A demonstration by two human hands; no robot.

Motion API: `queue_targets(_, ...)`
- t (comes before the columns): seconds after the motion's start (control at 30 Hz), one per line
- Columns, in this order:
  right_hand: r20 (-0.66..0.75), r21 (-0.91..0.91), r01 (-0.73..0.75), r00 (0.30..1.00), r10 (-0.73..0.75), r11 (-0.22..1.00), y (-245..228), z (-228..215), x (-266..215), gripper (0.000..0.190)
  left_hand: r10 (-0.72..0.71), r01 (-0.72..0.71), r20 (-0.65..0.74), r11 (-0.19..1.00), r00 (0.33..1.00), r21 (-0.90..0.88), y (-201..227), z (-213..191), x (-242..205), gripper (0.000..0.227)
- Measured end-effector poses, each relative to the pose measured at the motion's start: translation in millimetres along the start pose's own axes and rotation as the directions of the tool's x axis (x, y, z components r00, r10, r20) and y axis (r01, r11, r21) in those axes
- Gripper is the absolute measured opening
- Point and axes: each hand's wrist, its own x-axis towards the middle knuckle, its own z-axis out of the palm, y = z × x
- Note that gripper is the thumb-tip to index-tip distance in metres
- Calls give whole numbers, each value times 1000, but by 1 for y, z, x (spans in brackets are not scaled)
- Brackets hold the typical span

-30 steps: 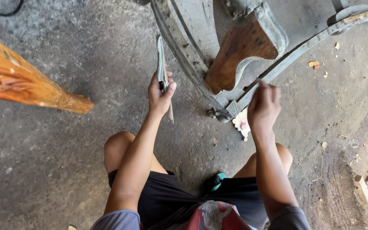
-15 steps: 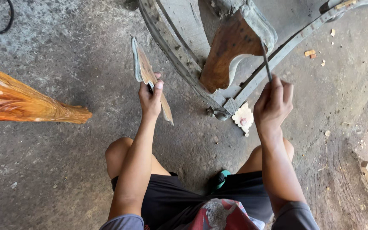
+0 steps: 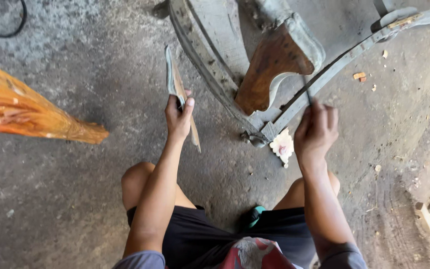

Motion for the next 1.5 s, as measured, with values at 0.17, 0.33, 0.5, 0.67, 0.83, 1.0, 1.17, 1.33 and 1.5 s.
queue_targets(0.17, 202, -39, 65, 978, -56, 997, 3, 20, -9, 24, -59, 59, -24, 998, 998, -7, -1, 5, 1, 44)
queue_targets(0.33, 52, 4, 55, 997, -56, 998, 8, 32, -35, 23, -87, 89, -72, 996, 994, 25, -4, 3, -4, 41)
queue_targets(0.5, 309, -99, 115, 948, -79, 988, -1, 47, -47, 32, -61, 66, -84, 997, 995, 50, -3, 3, 5, 39)
queue_targets(0.67, 71, 46, 91, 993, -94, 995, -9, 54, -47, 29, -221, 223, -86, 974, 972, 24, -6, 4, -4, 47)
queue_targets(0.83, 293, -114, 232, 937, -190, 966, -14, 69, -37, 37, -24, 24, -86, 1000, 996, -4, 0, 4, 5, 58)
queue_targets(1.0, 277, -65, 188, 947, -164, 980, -15, 70, -47, 40, -124, 121, -58, 991, 991, -53, 0, -3, -7, 48)
queue_targets(1.17, 304, -85, 109, 949, -78, 990, -12, 65, -32, 26, -103, 108, -93, 993, 990, 52, 9, -6, 1, 51)
queue_targets(1.33, 160, -118, 149, 979, -130, 982, -6, 57, -43, 33, -71, 70, -81, 997, 994, -20, 10, -10, -5, 38)
queue_targets(1.5, 366, -160, 222, 918, -151, 962, 6, 66, -60, 39, -36, 31, -86, 997, 996, -64, 11, -12, 1, 33)
